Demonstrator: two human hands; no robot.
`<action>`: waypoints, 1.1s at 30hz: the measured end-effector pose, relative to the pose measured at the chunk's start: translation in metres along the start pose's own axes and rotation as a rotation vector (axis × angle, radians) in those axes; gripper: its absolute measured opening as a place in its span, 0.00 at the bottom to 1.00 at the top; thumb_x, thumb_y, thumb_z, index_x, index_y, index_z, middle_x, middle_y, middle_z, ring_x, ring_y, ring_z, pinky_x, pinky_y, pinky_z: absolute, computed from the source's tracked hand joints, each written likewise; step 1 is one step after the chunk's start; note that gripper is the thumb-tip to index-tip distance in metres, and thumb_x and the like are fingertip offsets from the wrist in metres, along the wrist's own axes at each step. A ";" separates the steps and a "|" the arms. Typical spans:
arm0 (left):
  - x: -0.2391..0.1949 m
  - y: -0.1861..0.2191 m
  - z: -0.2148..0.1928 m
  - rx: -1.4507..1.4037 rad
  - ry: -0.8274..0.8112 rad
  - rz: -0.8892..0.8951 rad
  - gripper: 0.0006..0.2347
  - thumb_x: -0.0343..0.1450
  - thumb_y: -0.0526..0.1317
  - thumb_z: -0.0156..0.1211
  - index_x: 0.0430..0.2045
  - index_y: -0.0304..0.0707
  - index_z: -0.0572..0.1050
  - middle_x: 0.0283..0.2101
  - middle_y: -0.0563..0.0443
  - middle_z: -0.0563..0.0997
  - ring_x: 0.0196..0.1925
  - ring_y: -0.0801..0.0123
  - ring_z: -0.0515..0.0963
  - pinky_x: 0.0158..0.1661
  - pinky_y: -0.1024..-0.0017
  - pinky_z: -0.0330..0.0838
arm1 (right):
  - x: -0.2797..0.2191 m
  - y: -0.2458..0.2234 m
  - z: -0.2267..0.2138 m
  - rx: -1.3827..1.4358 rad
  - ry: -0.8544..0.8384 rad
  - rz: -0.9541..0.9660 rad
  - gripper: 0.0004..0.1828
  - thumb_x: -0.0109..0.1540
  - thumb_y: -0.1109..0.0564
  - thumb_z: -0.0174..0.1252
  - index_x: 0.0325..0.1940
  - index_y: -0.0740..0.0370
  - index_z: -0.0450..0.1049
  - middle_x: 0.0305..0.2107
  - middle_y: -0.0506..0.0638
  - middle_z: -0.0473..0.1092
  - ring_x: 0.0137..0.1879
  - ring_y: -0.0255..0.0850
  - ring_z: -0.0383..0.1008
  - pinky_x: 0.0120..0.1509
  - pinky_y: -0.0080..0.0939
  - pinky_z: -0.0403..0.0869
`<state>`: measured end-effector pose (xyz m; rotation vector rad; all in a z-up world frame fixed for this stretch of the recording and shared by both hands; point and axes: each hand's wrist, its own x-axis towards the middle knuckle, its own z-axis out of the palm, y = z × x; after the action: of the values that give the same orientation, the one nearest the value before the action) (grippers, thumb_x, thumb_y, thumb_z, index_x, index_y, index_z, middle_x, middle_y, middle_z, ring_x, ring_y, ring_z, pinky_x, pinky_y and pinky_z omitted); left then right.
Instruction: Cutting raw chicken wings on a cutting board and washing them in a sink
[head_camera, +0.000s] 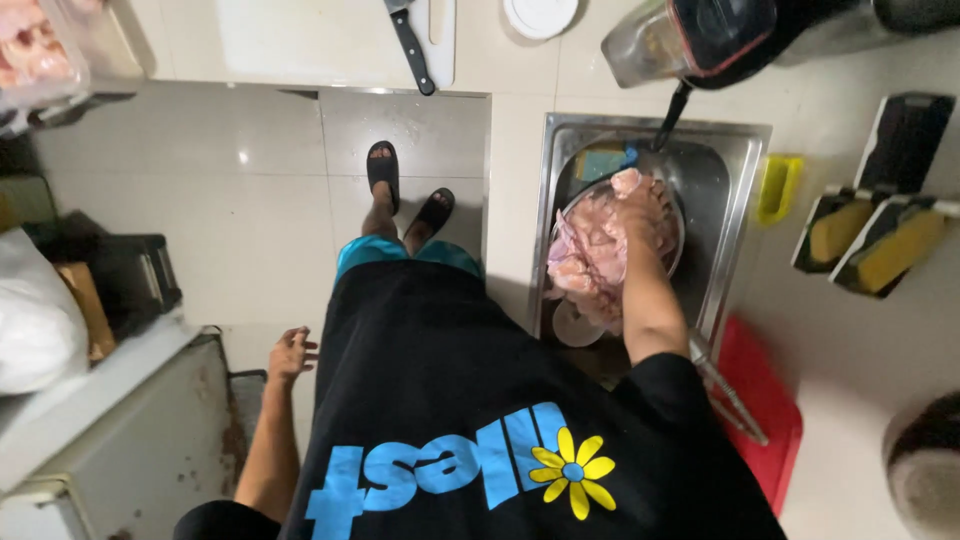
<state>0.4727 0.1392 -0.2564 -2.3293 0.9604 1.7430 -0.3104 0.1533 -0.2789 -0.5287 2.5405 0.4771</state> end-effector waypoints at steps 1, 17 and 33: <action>-0.007 -0.008 -0.003 0.044 -0.013 -0.013 0.20 0.80 0.49 0.48 0.59 0.28 0.69 0.45 0.20 0.80 0.43 0.33 0.82 0.40 0.45 0.79 | 0.005 0.001 0.006 0.025 0.023 -0.033 0.53 0.48 0.26 0.63 0.69 0.47 0.52 0.68 0.53 0.52 0.69 0.58 0.58 0.69 0.67 0.60; -0.011 0.027 -0.033 0.185 -0.125 0.004 0.27 0.80 0.51 0.45 0.62 0.18 0.62 0.48 0.17 0.79 0.44 0.33 0.82 0.41 0.47 0.80 | -0.121 0.073 -0.028 0.926 0.610 -0.560 0.21 0.51 0.65 0.67 0.46 0.61 0.70 0.62 0.61 0.66 0.68 0.61 0.66 0.72 0.54 0.64; -0.025 0.070 -0.038 0.181 -0.046 0.184 0.22 0.82 0.46 0.42 0.57 0.17 0.67 0.45 0.17 0.79 0.42 0.33 0.82 0.38 0.51 0.81 | -0.111 0.020 0.019 0.270 0.390 -0.224 0.37 0.49 0.41 0.69 0.60 0.48 0.69 0.58 0.54 0.67 0.63 0.60 0.68 0.64 0.64 0.69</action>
<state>0.4648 0.0781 -0.2004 -2.1401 1.3017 1.6812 -0.2231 0.2086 -0.2306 -0.8579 2.8005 -0.0598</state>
